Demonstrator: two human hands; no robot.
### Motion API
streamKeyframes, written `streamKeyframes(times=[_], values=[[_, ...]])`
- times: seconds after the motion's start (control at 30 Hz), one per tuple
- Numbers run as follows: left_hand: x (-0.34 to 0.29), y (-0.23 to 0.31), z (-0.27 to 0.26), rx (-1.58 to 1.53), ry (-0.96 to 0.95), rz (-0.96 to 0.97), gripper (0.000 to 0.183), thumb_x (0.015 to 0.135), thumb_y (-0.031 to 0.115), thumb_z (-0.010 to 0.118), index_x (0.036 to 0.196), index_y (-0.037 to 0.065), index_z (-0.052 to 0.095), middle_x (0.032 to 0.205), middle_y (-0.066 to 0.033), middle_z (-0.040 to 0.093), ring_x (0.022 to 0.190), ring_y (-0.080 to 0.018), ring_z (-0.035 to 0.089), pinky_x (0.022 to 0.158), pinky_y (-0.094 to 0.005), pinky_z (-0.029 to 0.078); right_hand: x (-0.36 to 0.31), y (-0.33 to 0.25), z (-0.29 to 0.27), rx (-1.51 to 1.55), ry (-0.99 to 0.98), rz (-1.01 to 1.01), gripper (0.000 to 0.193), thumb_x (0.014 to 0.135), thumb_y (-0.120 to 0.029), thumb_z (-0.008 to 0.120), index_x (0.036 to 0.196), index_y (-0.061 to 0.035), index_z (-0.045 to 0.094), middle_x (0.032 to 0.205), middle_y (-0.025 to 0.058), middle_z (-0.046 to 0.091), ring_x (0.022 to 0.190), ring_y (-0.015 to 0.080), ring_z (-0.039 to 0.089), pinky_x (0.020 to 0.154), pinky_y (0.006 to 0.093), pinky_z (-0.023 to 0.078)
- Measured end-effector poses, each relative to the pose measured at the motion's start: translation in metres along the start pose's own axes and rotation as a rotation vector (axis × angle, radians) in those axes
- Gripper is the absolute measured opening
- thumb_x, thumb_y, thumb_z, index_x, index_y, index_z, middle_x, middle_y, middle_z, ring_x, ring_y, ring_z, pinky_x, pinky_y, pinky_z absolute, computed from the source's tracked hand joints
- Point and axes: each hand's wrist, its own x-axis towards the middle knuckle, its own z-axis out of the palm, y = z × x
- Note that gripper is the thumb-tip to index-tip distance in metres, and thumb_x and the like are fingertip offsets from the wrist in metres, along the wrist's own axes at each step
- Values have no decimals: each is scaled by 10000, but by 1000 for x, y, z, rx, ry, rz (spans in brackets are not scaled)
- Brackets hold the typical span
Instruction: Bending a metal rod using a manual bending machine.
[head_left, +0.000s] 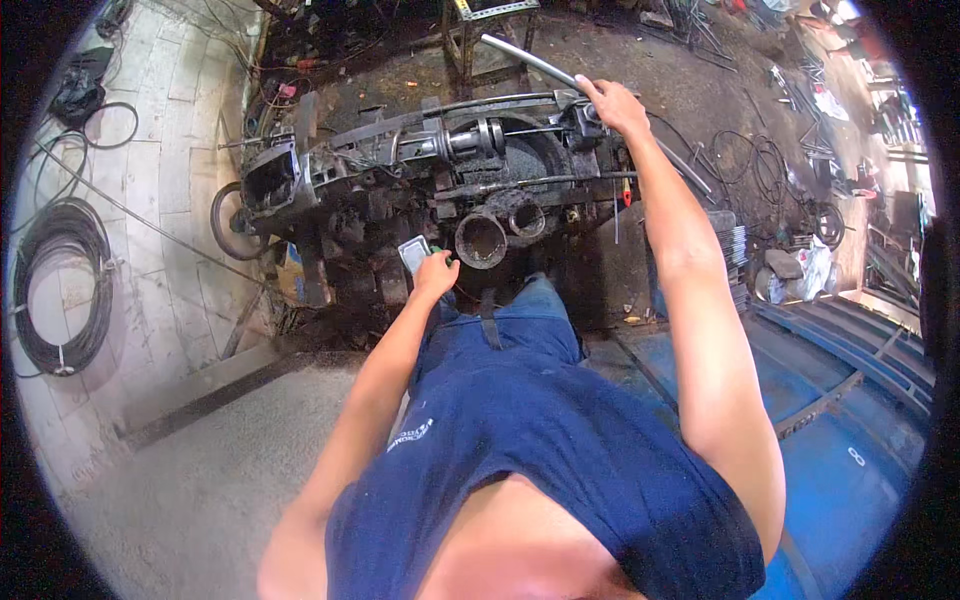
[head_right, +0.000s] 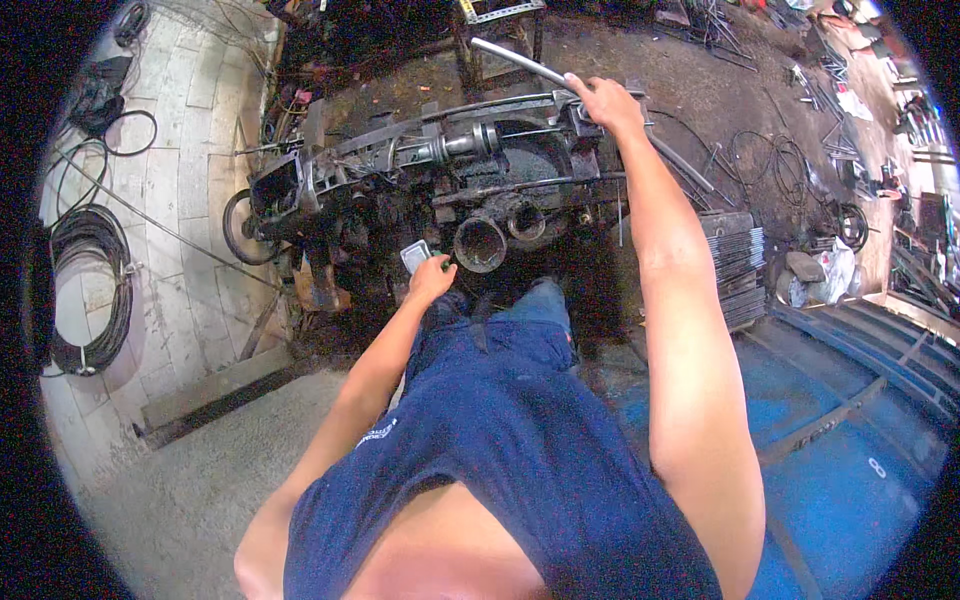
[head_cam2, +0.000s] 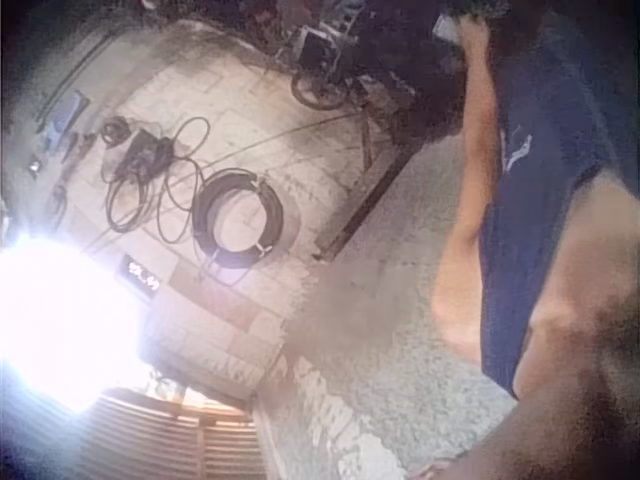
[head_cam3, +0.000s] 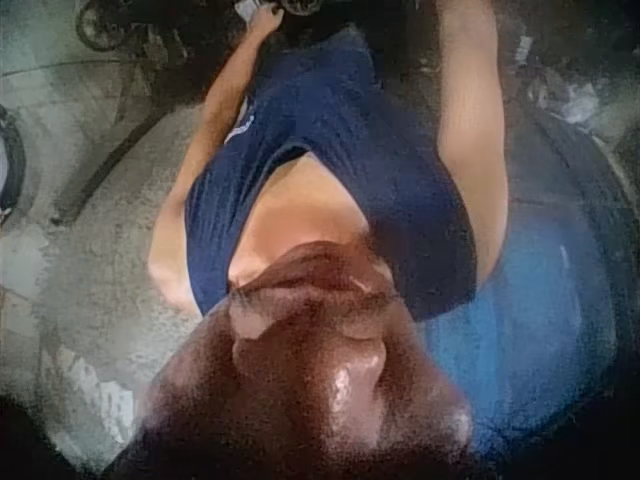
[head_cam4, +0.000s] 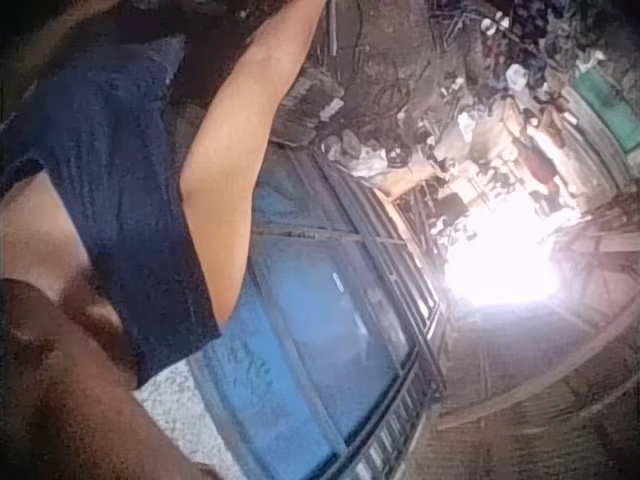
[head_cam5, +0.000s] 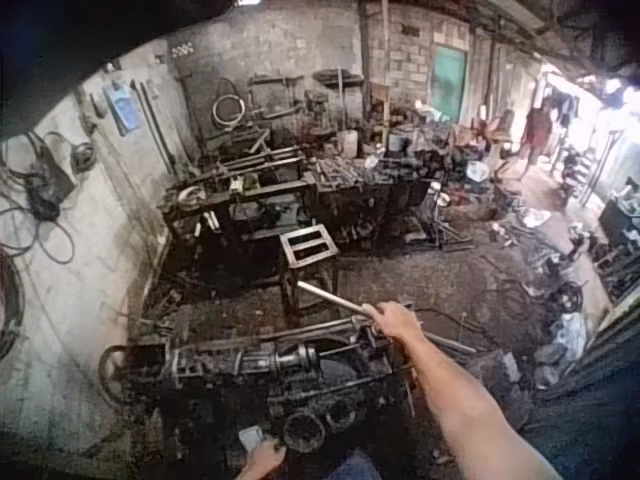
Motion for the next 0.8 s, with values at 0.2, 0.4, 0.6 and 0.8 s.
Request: streamKeyframes(times=[0.2,0.4,0.6,0.8], values=[[7,-3,15,-34,92,-63,413,865,346,607,1174,81,675,1076,-210,685,1023,-388,646,899,-459,515,-1,-5,6,-25,57,-34,843,888,-763,294,1225,-64,626,1260,194,599,1202,356,553,994,487,444],[1,-1,32,-66,208,-100,414,883,331,582,1197,73,658,1100,-226,672,1048,-399,633,916,-475,500,-13,-8,4,-34,127,-86,809,897,-743,316,1187,-65,648,1204,197,628,1155,363,580,969,491,450],[-18,20,32,-109,208,-208,444,892,312,575,1265,75,611,1144,-236,654,1078,-409,618,929,-484,491,-13,3,3,-62,106,-109,790,890,-737,356,1185,-68,655,1214,197,626,1175,364,569,1002,525,410],[-19,17,36,-97,253,-217,463,898,303,562,1301,74,582,1160,-241,645,1091,-414,611,942,-488,484,-16,-6,0,-61,101,-118,755,892,-720,375,1163,-79,669,1199,200,633,1162,355,581,980,519,427]])
